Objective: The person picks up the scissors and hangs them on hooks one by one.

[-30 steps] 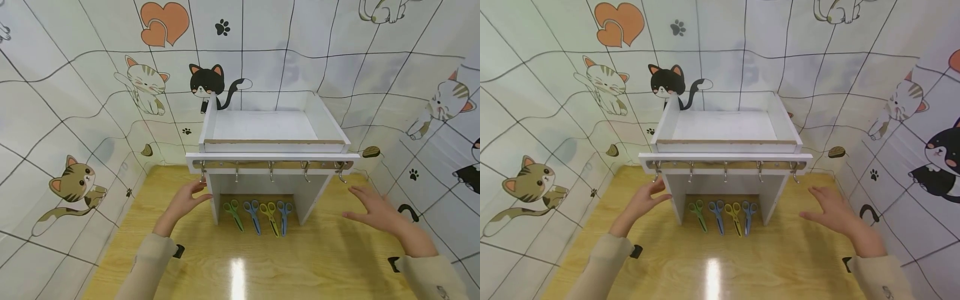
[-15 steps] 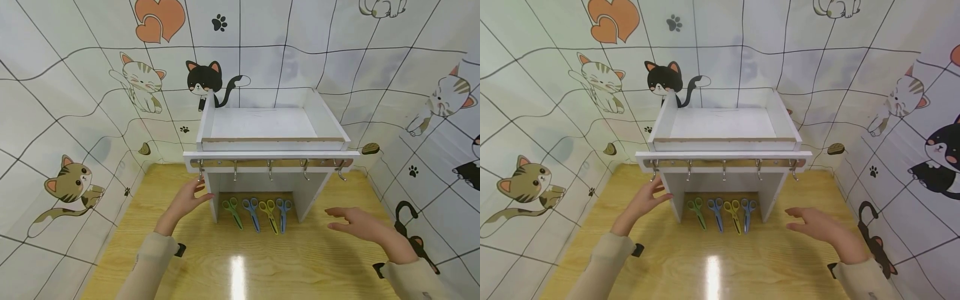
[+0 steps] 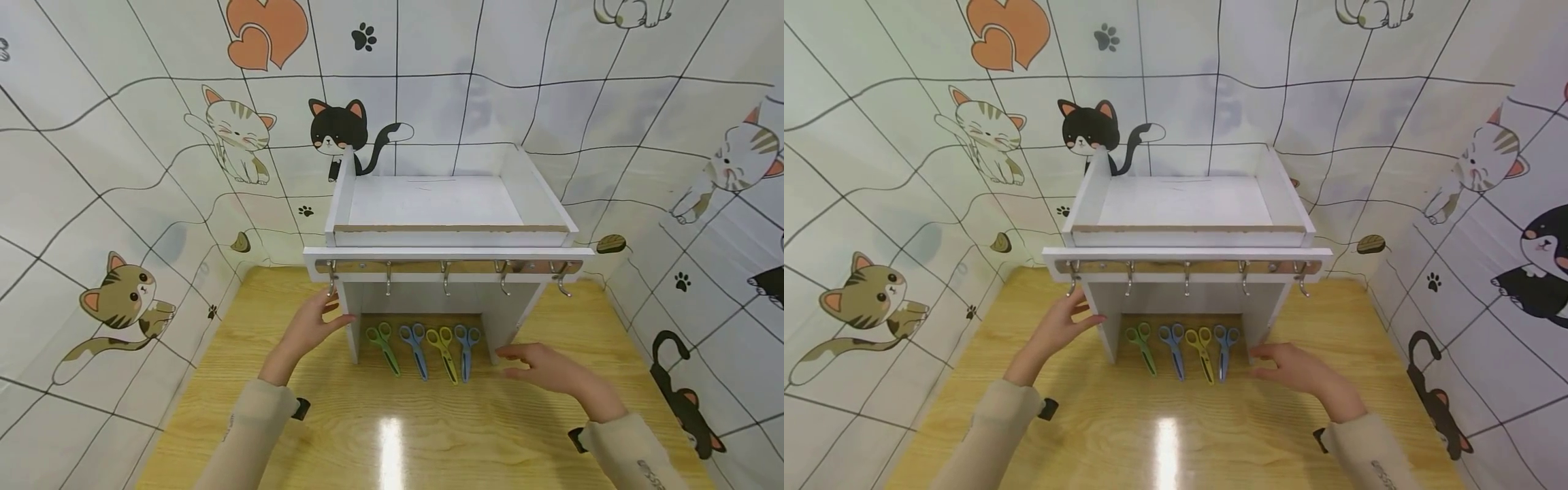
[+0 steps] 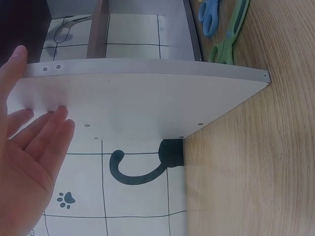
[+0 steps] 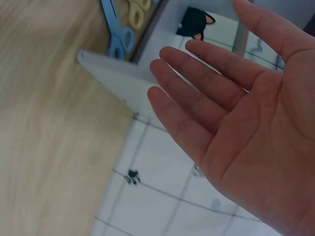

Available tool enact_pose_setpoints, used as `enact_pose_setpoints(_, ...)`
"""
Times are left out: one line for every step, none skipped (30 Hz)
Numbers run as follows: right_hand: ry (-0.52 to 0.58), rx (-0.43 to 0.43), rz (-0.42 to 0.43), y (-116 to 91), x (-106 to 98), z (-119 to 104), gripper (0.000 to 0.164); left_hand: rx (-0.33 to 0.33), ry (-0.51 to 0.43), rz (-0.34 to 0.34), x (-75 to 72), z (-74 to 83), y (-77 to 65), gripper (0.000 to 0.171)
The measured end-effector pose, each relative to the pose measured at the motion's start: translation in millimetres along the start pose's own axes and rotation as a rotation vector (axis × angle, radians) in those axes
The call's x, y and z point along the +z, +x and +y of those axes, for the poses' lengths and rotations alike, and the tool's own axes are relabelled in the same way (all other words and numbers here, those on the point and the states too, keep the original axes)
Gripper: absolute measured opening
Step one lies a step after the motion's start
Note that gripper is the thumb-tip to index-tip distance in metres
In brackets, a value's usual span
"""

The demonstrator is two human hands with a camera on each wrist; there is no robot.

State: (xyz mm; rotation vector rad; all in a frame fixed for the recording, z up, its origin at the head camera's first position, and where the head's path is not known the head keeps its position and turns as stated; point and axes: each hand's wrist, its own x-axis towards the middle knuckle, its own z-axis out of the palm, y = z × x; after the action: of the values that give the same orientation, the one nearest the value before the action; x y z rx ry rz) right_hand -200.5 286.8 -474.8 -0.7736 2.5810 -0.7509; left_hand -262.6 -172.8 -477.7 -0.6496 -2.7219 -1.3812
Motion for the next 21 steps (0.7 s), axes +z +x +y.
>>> enact_pose_setpoints(0.013, 0.013, 0.000, 2.9, 3.2, -0.6, 0.054, 0.003, 0.001, 0.001, 0.2, -0.3, 0.0, 0.061)
enact_pose_setpoints(0.017, 0.023, 0.003, 6.0, 6.6, -0.6, 0.054, 0.005, 0.001, 0.002, 0.5, -1.0, -0.2, 0.062)
enact_pose_setpoints(0.025, 0.038, 0.009, 9.3, 9.9, -0.5, 0.055, 0.005, 0.001, 0.003, 0.7, -1.1, -0.3, 0.062)
enact_pose_setpoints(0.037, 0.053, 0.017, 12.5, 13.2, -0.3, 0.056, 0.002, 0.003, 0.006, 0.9, -0.8, -0.6, 0.063)
enact_pose_setpoints(0.042, 0.069, 0.028, 15.9, 17.0, 0.4, 0.055, -0.001, 0.005, 0.007, 1.1, -0.5, -0.9, 0.065)
enact_pose_setpoints(0.041, 0.080, 0.039, 19.1, 20.5, 1.1, 0.054, -0.004, 0.007, 0.009, 1.5, -0.4, -1.0, 0.067)
enact_pose_setpoints(0.051, 0.092, 0.049, 23.1, 23.8, 1.7, 0.053, -0.005, 0.012, 0.010, 1.3, -0.2, -1.0, 0.069)
enact_pose_setpoints(0.050, 0.093, 0.057, 26.8, 26.7, 2.8, 0.052, -0.003, 0.016, 0.011, 1.3, -0.3, -0.7, 0.069)
enact_pose_setpoints(0.055, 0.093, 0.064, 30.2, 29.5, 3.5, 0.050, 0.001, 0.024, 0.012, 1.4, -0.5, -0.4, 0.069)
enact_pose_setpoints(0.055, 0.088, 0.073, 33.4, 32.3, 4.3, 0.048, 0.009, 0.027, 0.012, 1.6, -0.6, 0.0, 0.069)
enact_pose_setpoints(0.057, 0.082, 0.084, 36.5, 35.1, 5.1, 0.045, 0.017, 0.027, 0.012, 1.9, -1.1, 0.4, 0.068)
enact_pose_setpoints(0.054, 0.066, 0.095, 39.5, 37.6, 6.1, 0.041, 0.022, 0.025, 0.013, 2.0, -1.3, 0.4, 0.068)
enact_pose_setpoints(0.053, 0.055, 0.109, 42.6, 40.3, 7.3, 0.036, 0.025, 0.025, 0.014, 2.1, -1.2, 0.3, 0.067)
enact_pose_setpoints(0.038, 0.038, 0.123, 45.5, 42.8, 8.8, 0.031, 0.026, 0.022, 0.017, 2.2, -1.3, 0.0, 0.067)
enact_pose_setpoints(0.032, 0.032, 0.138, 48.5, 45.9, 10.3, 0.025, 0.025, 0.019, 0.017, 2.3, -1.2, -0.1, 0.067)
enact_pose_setpoints(0.028, 0.031, 0.148, 51.4, 48.7, 12.0, 0.020, 0.023, 0.014, 0.017, 2.4, -0.9, -0.4, 0.067)
enact_pose_setpoints(0.025, 0.039, 0.158, 54.5, 51.8, 13.8, 0.016, 0.019, 0.013, 0.019, 2.4, -1.0, -0.9, 0.068)
enact_pose_setpoints(0.013, 0.051, 0.163, 57.0, 54.2, 15.5, 0.013, 0.013, 0.011, 0.019, 2.5, -0.7, -1.2, 0.068)
enact_pose_setpoints(0.015, 0.080, 0.167, 59.2, 56.9, 16.9, 0.012, 0.010, 0.010, 0.020, 2.6, -0.7, -1.5, 0.069)
enact_pose_setpoints(0.016, 0.107, 0.168, 61.2, 59.1, 18.1, 0.012, 0.013, 0.010, 0.018, 2.8, -0.6, -1.6, 0.070)
enact_pose_setpoints(0.030, 0.141, 0.167, 63.1, 61.4, 18.9, 0.013, 0.012, 0.007, 0.017, 2.9, -0.6, -1.9, 0.071)
